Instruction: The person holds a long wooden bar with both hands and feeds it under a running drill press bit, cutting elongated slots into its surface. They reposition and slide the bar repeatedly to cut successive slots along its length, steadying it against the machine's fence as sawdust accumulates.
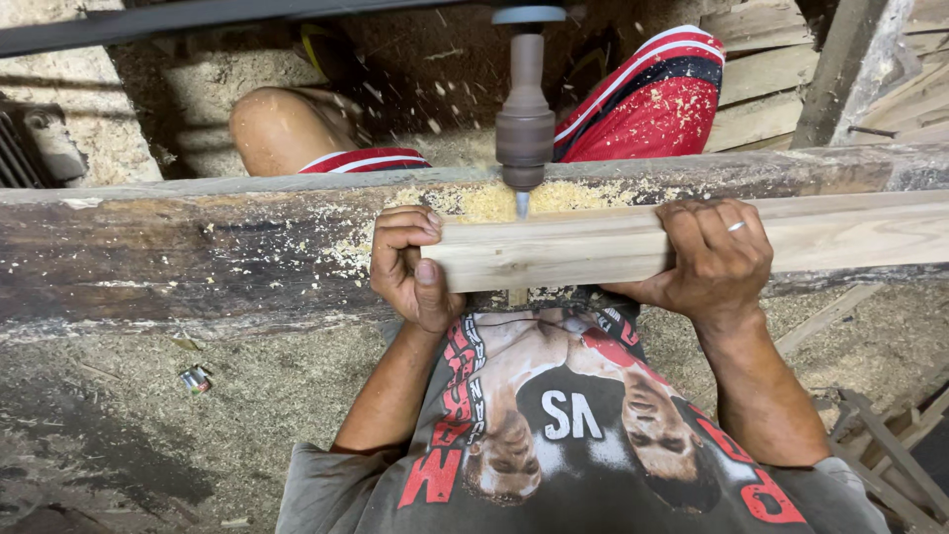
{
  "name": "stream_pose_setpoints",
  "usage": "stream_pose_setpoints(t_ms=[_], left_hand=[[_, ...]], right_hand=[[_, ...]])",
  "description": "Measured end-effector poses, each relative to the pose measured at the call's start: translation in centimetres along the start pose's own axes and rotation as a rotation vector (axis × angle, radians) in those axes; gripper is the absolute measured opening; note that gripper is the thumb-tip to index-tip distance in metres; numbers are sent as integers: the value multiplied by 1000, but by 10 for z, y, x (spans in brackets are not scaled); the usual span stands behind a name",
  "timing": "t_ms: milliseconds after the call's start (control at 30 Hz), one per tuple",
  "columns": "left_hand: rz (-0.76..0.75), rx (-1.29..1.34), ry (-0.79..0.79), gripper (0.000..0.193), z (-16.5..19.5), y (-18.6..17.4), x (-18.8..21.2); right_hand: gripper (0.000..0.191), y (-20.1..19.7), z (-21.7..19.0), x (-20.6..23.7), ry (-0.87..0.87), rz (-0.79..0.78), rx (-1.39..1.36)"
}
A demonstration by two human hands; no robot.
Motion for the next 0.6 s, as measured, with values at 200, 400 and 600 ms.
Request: stream_pose_setpoints(t_ms=[200, 400, 600], left_hand=[[-4, -27, 7, 46, -1, -1, -5], [7, -10, 25, 46, -5, 1, -13], [-35, 16, 37, 34, -13, 1, -20]], right_hand=[[77, 1, -1, -5, 1, 8, 17], [78, 3, 1, -9, 12, 10, 30], [78, 8, -1, 3, 38, 72, 59]])
Point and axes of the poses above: each hand's wrist, its own x-axis away from the middle knuckle, its own y-axis out of the palm, z = x × y, the point moved 4 cm from there along -x, towards the middle knuckle
